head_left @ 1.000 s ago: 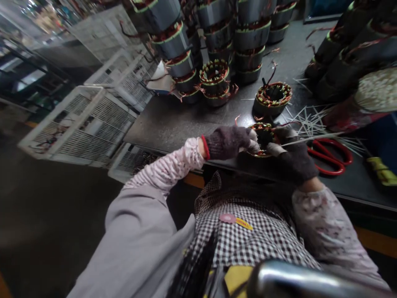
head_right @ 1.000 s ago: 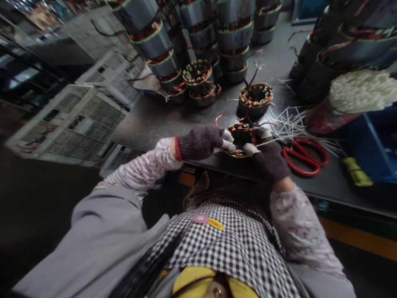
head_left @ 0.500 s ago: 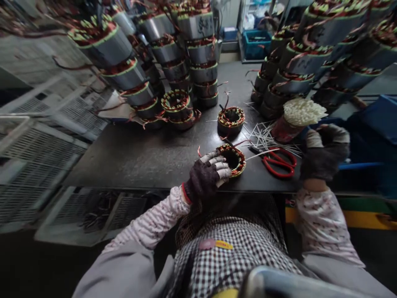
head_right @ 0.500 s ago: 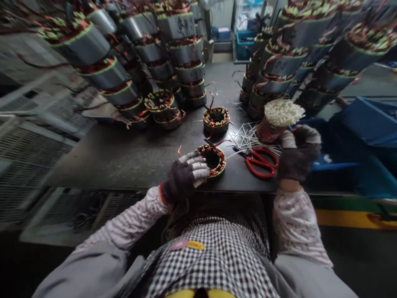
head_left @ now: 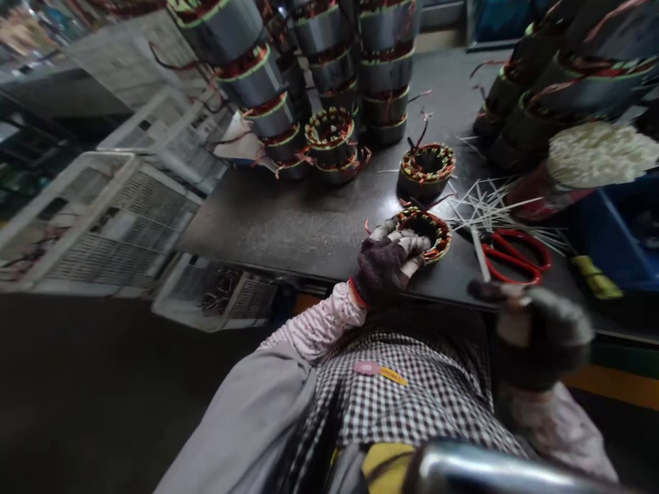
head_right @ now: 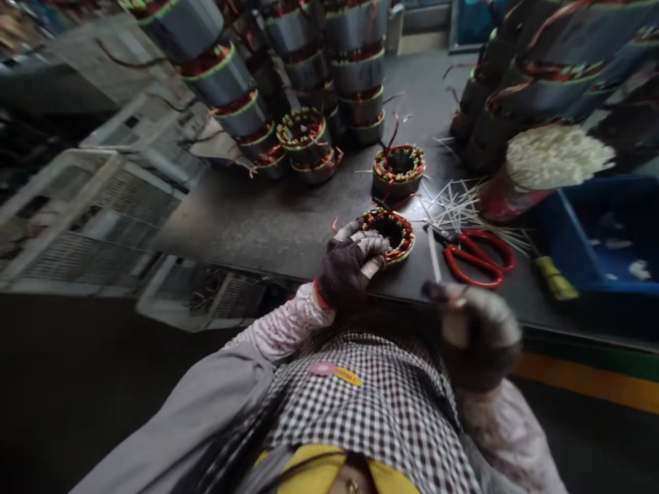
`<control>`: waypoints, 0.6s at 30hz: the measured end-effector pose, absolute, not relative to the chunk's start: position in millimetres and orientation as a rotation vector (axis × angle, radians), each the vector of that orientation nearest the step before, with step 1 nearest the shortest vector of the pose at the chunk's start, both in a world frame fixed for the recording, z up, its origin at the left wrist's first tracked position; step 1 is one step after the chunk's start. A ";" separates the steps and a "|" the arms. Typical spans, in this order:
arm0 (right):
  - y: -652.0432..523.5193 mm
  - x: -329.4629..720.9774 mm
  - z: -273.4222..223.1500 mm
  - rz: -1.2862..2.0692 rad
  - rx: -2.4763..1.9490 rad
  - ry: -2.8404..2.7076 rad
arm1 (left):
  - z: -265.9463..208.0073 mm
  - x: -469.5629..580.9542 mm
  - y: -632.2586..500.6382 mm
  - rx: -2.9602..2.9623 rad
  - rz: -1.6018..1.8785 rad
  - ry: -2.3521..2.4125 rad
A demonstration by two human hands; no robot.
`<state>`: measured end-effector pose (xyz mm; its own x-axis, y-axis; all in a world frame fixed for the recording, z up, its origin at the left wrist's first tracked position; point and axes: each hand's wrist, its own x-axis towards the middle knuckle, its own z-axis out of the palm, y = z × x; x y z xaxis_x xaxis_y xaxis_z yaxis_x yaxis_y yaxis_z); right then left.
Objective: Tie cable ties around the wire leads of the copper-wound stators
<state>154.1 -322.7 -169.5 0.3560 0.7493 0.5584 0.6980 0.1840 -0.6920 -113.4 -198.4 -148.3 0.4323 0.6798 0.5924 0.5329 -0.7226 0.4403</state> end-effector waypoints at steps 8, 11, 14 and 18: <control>-343.6 92.9 -166.4 0.270 -1.317 -1.571 | -140.0 -110.0 -204.3 2.378 0.863 1.383; -312.6 87.8 -156.8 0.369 -1.348 -1.532 | -135.8 -103.3 -204.9 2.312 0.897 1.438; -291.7 83.4 -151.4 0.457 -1.255 -1.441 | -137.6 -98.8 -203.5 2.237 0.950 1.418; -282.9 86.5 -142.8 0.725 -1.288 -1.366 | -140.7 -101.1 -201.8 2.264 1.027 1.264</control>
<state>86.5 -282.9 -142.8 0.1570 0.9459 0.2840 0.2945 0.2297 -0.9276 -101.1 -201.8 -140.7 0.3391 0.8405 0.4226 0.5858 -0.5402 0.6042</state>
